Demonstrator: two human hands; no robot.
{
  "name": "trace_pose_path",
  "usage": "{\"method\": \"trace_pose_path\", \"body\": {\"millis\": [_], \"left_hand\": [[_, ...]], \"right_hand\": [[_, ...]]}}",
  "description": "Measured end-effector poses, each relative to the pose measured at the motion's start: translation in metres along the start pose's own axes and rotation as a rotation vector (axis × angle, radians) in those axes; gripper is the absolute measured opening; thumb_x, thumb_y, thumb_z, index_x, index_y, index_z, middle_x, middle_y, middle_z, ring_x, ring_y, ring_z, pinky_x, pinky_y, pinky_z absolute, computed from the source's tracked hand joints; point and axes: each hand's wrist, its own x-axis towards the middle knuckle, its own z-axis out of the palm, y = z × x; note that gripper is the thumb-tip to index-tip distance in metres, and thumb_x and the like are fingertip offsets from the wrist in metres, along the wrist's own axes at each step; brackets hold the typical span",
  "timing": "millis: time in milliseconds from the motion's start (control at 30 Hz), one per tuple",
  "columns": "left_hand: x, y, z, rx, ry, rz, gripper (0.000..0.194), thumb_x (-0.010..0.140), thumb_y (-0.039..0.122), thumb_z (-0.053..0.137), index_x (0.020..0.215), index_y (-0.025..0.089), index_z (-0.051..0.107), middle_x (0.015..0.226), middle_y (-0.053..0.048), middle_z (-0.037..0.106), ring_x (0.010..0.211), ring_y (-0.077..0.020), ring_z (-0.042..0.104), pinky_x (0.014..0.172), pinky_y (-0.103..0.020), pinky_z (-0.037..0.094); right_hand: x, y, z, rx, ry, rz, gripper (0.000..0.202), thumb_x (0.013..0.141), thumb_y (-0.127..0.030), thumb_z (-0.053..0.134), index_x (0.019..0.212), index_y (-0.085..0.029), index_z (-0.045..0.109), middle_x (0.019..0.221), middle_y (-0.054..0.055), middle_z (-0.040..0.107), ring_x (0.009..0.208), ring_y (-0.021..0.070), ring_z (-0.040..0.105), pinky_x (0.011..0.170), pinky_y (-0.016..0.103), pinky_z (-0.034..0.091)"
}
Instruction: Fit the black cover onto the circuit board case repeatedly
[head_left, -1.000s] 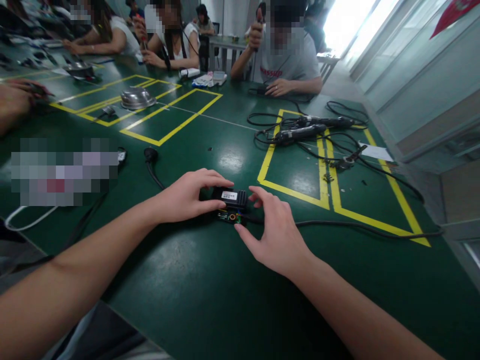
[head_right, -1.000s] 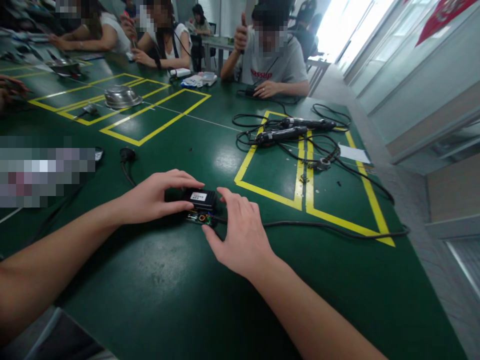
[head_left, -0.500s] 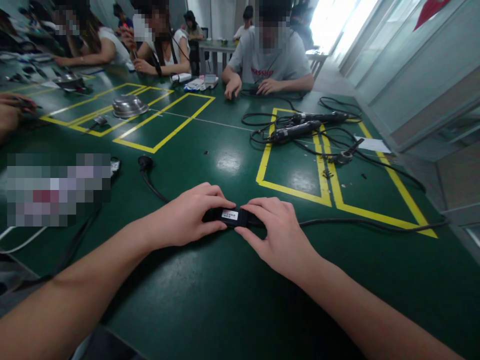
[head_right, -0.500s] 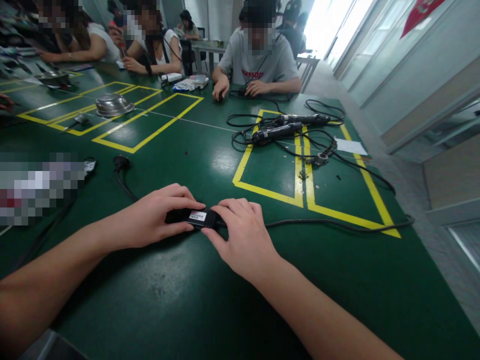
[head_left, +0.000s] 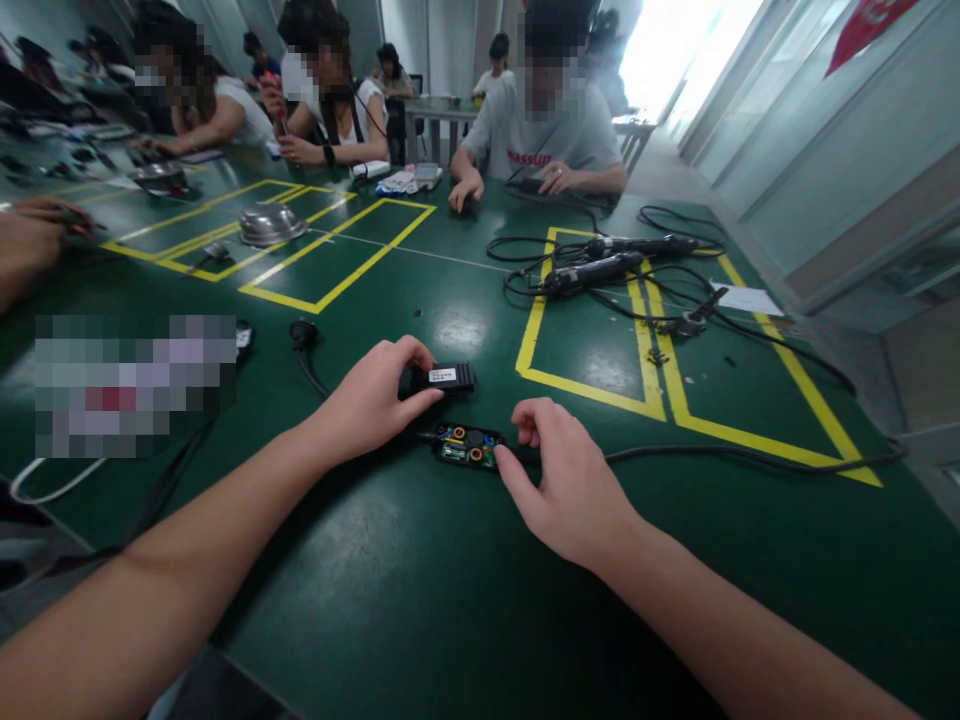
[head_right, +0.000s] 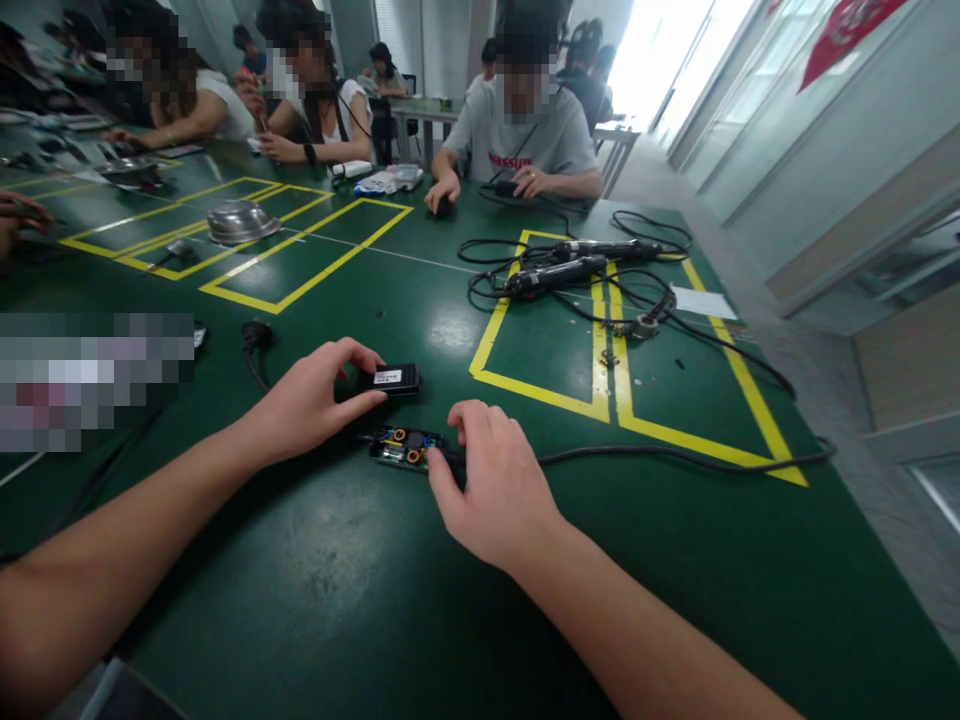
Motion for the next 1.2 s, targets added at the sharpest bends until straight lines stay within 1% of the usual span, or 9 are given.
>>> {"method": "trace_pose_path", "body": {"millis": [133,233,300,333,400,500,733,900,1200], "left_hand": [[0.001,-0.004,0.005,0.053,-0.092,0.052,0.013,0.096,0.032,0.068,0.103,0.022,0.064,0.115,-0.01,0.073,0.107,-0.029,0.065,0.099,-0.05,0.054],[-0.002,0.0,0.0,0.08,-0.048,0.14,0.016,0.098,0.036,0.066,0.104,0.022,0.07,0.131,-0.013,0.066,0.123,-0.0321,0.061,0.11,-0.053,0.05],[-0.005,0.005,-0.007,0.085,-0.031,0.184,0.02,0.097,0.04,0.067,0.104,0.022,0.072,0.13,-0.013,0.064,0.121,-0.032,0.06,0.108,-0.051,0.051],[-0.007,0.008,-0.011,0.065,-0.078,0.195,0.021,0.097,0.041,0.066,0.103,0.022,0.072,0.123,-0.012,0.066,0.114,-0.0298,0.063,0.103,-0.048,0.052],[-0.01,0.013,-0.018,0.01,-0.273,0.193,0.019,0.096,0.04,0.066,0.097,0.021,0.068,0.102,-0.006,0.068,0.092,-0.0237,0.065,0.085,-0.038,0.054],[-0.012,0.018,-0.022,0.005,-0.435,0.163,0.014,0.095,0.035,0.067,0.092,0.022,0.063,0.087,-0.001,0.068,0.075,-0.0192,0.062,0.069,-0.031,0.045],[-0.01,0.015,-0.021,-0.082,-0.43,0.165,0.017,0.099,0.037,0.062,0.092,0.022,0.064,0.082,0.0,0.067,0.069,-0.0163,0.059,0.066,-0.029,0.042],[-0.01,0.016,-0.026,-0.14,-0.349,0.163,0.018,0.097,0.036,0.065,0.093,0.02,0.071,0.083,-0.001,0.07,0.072,-0.0158,0.06,0.069,-0.028,0.045],[-0.01,0.01,-0.024,-0.172,-0.382,0.111,0.015,0.094,0.031,0.067,0.098,0.02,0.077,0.092,-0.004,0.078,0.076,-0.0172,0.067,0.071,-0.028,0.05]], "right_hand": [[0.001,-0.002,-0.001,-0.089,-0.056,-0.089,0.012,0.1,-0.024,0.05,0.091,-0.023,0.057,0.083,0.005,0.063,0.077,0.0227,0.058,0.07,0.037,0.04],[0.001,-0.003,-0.001,-0.161,-0.076,-0.118,0.012,0.1,-0.024,0.051,0.09,-0.023,0.057,0.084,0.006,0.064,0.076,0.0225,0.058,0.069,0.037,0.04],[0.001,-0.004,-0.001,-0.171,-0.089,-0.109,0.011,0.101,-0.024,0.052,0.093,-0.022,0.059,0.085,0.006,0.066,0.076,0.0224,0.06,0.069,0.036,0.041],[0.001,-0.004,-0.002,-0.165,-0.096,-0.101,0.01,0.101,-0.024,0.052,0.094,-0.022,0.059,0.086,0.006,0.067,0.076,0.0221,0.061,0.068,0.036,0.042],[0.001,-0.004,-0.003,-0.139,-0.108,-0.088,0.008,0.101,-0.023,0.053,0.098,-0.022,0.06,0.089,0.005,0.068,0.075,0.0212,0.063,0.067,0.034,0.043],[0.001,-0.002,-0.003,-0.108,-0.115,-0.081,0.008,0.101,-0.023,0.054,0.1,-0.023,0.062,0.09,0.004,0.069,0.071,0.0192,0.064,0.063,0.032,0.043],[-0.002,0.001,0.001,-0.069,0.016,-0.097,0.014,0.102,-0.027,0.057,0.09,-0.023,0.063,0.094,0.006,0.065,0.075,0.0181,0.064,0.061,0.031,0.048],[-0.001,0.001,-0.002,0.041,0.104,-0.127,0.012,0.101,-0.026,0.059,0.093,-0.022,0.067,0.095,0.008,0.066,0.083,0.021,0.066,0.067,0.035,0.056],[0.001,0.001,-0.004,0.076,0.068,-0.118,0.013,0.097,-0.015,0.052,0.09,-0.024,0.06,0.09,0.005,0.065,0.077,0.0201,0.063,0.065,0.035,0.05]]}}
